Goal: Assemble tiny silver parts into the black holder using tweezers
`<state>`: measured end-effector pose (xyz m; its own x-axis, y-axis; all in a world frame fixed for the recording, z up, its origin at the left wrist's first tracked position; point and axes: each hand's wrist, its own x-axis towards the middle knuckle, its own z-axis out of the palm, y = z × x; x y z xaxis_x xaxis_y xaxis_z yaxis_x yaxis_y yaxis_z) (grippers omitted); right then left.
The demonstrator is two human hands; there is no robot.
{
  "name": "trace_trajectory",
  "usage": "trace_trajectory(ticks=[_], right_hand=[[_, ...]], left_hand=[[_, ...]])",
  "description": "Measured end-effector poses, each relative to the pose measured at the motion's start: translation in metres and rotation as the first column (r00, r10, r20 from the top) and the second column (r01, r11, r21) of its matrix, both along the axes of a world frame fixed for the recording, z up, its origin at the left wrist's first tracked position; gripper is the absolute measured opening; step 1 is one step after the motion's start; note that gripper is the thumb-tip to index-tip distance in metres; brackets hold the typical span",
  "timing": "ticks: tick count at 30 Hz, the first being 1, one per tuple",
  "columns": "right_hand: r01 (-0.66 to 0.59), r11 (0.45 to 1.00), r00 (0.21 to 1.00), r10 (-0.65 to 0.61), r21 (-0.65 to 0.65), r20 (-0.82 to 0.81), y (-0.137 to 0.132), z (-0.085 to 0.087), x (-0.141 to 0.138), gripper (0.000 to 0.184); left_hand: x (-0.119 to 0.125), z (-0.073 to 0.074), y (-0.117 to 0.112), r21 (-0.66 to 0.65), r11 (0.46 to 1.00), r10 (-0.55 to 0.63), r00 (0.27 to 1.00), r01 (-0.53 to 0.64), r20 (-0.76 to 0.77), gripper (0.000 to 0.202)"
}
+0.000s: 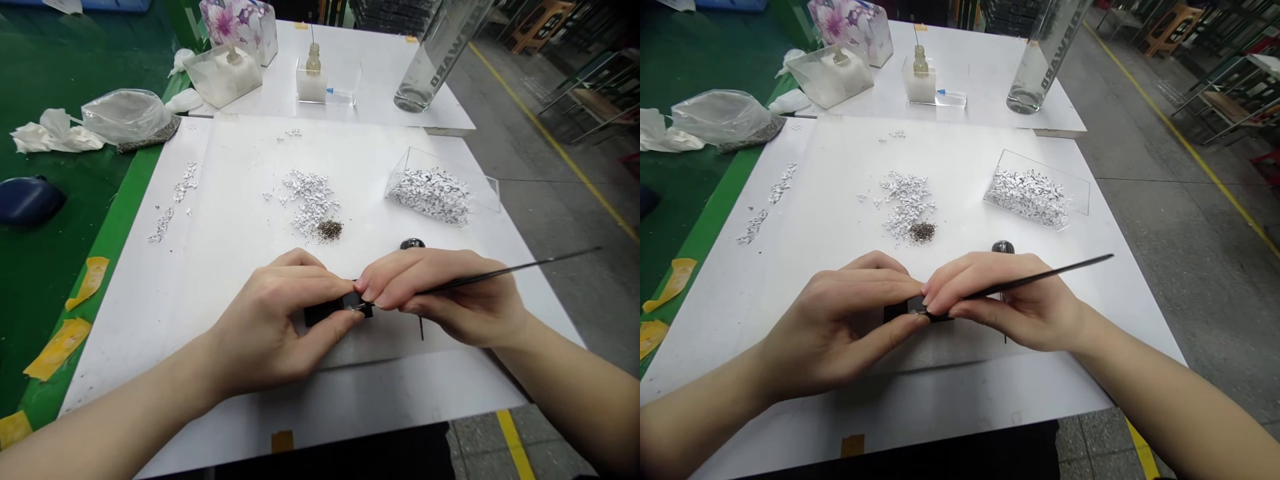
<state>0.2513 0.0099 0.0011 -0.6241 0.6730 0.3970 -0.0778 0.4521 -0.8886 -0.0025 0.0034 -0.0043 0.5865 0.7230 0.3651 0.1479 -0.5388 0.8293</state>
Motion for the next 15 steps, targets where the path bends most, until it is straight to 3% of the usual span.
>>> trace_trajectory(ticks=[7,15], right_hand=[[0.025,0.982,0.975,-0.065,0.188,0.211,-0.007,0.022,-0.001,0.015],[0.133,0.985,0.932,-0.164,0.114,0.325,-0.024,0.042,-0.009,0.020]], left_hand=[[0.003,0.003,-0.001,-0.011,1.000,0.005,1.000,-0.005,0.023,0.019],[0.004,0.005,-0.002,-0.026,1.000,0.011,1.000,-0.011,-0.008,0.022]])
